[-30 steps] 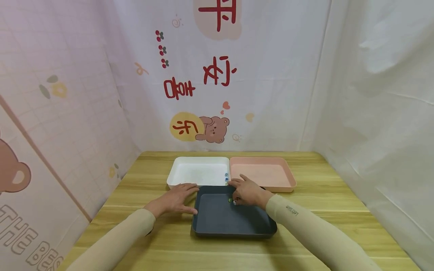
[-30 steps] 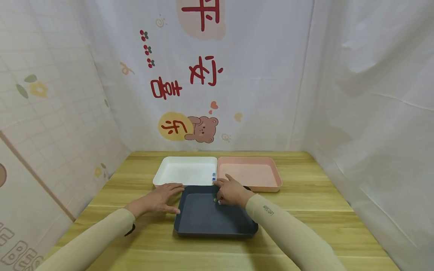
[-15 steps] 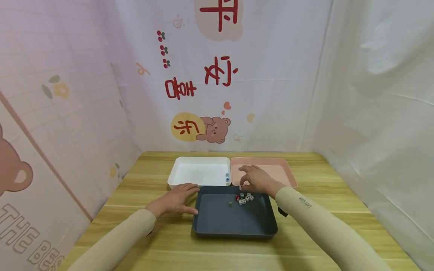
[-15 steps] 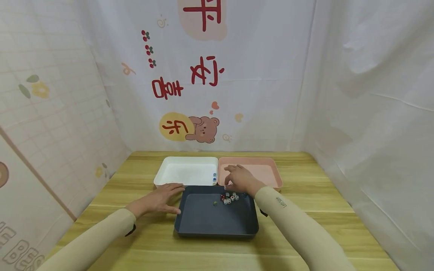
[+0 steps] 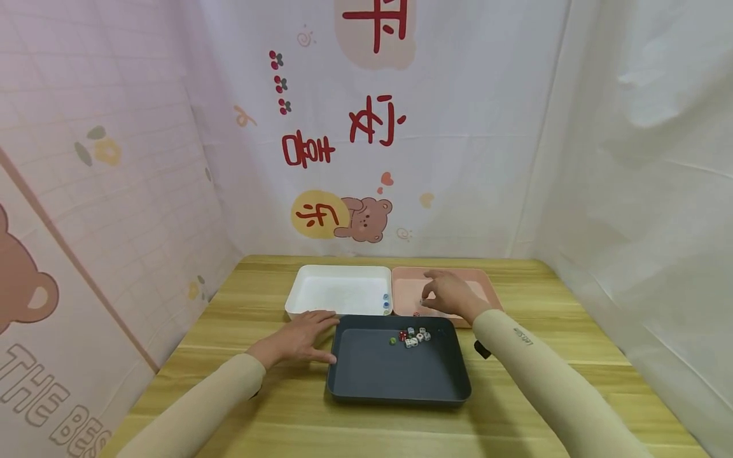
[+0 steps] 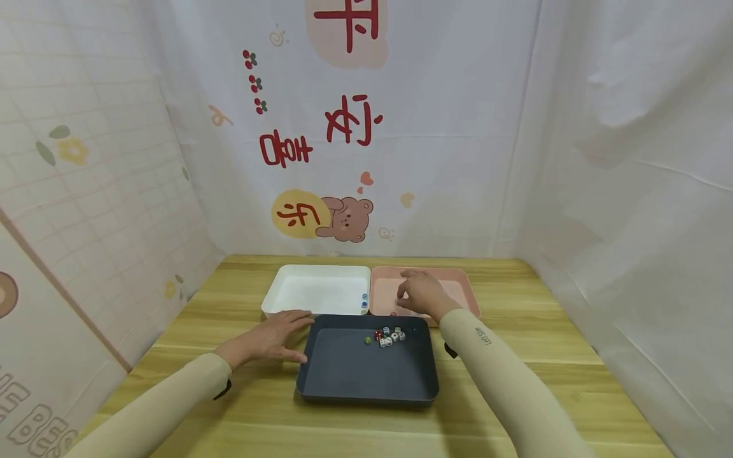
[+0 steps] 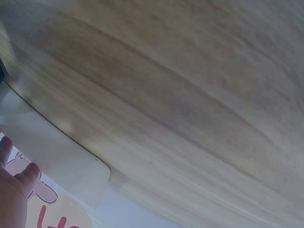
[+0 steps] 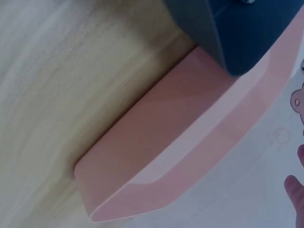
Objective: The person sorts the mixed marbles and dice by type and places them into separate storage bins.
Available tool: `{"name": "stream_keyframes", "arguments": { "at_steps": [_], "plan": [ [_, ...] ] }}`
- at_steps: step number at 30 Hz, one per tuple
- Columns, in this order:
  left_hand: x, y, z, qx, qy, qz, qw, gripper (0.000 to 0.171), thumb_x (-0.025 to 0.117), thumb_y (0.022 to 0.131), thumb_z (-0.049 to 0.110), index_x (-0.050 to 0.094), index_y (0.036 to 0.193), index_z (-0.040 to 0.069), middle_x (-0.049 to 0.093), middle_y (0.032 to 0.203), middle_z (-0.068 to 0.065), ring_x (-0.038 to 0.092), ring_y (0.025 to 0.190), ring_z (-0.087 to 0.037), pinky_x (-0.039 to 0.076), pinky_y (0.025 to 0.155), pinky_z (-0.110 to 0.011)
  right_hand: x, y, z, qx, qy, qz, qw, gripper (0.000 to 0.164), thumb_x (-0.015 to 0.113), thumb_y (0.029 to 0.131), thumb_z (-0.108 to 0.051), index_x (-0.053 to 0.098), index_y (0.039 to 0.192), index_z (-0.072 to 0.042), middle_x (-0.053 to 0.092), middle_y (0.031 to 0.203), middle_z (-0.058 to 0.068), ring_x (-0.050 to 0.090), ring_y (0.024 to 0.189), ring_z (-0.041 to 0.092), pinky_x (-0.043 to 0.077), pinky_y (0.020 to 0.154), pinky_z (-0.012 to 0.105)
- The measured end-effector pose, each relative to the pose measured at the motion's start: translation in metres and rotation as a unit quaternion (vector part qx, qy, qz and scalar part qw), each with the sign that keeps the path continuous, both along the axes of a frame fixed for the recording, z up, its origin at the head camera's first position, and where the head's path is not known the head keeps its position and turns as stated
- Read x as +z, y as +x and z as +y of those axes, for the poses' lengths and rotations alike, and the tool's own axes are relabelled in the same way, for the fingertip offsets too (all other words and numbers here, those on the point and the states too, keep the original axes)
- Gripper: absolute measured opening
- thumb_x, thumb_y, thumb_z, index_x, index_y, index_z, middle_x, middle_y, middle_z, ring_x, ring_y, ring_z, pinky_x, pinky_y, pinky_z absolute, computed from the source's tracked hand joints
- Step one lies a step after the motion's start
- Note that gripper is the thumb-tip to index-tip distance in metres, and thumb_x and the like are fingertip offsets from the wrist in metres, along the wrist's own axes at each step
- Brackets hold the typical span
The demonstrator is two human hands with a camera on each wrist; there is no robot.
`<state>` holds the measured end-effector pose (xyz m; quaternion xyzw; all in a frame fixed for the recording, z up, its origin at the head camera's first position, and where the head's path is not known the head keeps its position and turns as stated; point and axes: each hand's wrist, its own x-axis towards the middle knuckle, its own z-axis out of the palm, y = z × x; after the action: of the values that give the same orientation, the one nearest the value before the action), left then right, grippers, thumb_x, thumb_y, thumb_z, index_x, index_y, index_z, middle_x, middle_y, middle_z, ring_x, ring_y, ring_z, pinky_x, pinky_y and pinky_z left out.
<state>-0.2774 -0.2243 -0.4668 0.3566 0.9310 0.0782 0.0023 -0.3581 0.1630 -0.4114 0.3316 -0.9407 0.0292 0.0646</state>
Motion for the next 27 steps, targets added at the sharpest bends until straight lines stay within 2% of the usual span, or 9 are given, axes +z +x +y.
{"name": "stream_keyframes", "arguments": {
  "at_steps": [4, 9, 18, 27],
  "plan": [
    [0.0, 0.0, -0.002, 0.003, -0.001, 0.003, 1.0, 0.092, 0.06, 0.084, 0.073, 0.044, 0.149, 0.01, 0.034, 0.156, -0.015, 0.033, 0.142, -0.035, 0.025, 0.115, -0.055, -0.001, -0.003, 0.008, -0.014, -0.013, -0.018, 1.0, 0.013, 0.076, 0.089, -0.025, 0.08, 0.094, -0.014, 0.058, 0.135, 0.022, 0.049, 0.13, 0.037, 0.047, 0.101, 0.049],
    [0.002, 0.002, -0.002, 0.005, 0.004, -0.004, 1.0, 0.091, 0.062, 0.084, 0.07, 0.044, 0.149, 0.01, 0.034, 0.156, -0.015, 0.033, 0.142, -0.036, 0.025, 0.115, -0.056, -0.008, -0.007, 0.019, -0.029, 0.0, -0.014, 0.999, 0.011, 0.076, 0.088, -0.024, 0.08, 0.092, -0.015, 0.062, 0.128, 0.022, 0.057, 0.121, 0.036, 0.051, 0.094, 0.047],
    [0.003, 0.003, -0.002, 0.006, 0.002, -0.009, 0.9999, 0.093, 0.06, 0.084, 0.072, 0.044, 0.15, 0.009, 0.034, 0.157, -0.014, 0.033, 0.142, -0.035, 0.025, 0.116, -0.055, -0.015, -0.011, 0.034, -0.033, 0.008, -0.022, 0.999, 0.011, 0.076, 0.087, -0.022, 0.08, 0.091, -0.012, 0.066, 0.119, 0.022, 0.056, 0.12, 0.04, 0.047, 0.099, 0.05],
    [0.001, 0.001, -0.001, 0.01, -0.002, -0.006, 0.9999, 0.093, 0.06, 0.083, 0.074, 0.043, 0.15, 0.01, 0.034, 0.157, -0.012, 0.033, 0.142, -0.033, 0.026, 0.115, -0.055, -0.024, -0.015, 0.037, -0.045, 0.022, -0.031, 0.998, 0.016, 0.074, 0.09, -0.025, 0.079, 0.097, -0.012, 0.064, 0.123, 0.022, 0.057, 0.118, 0.038, 0.05, 0.096, 0.049]
  ]
}}
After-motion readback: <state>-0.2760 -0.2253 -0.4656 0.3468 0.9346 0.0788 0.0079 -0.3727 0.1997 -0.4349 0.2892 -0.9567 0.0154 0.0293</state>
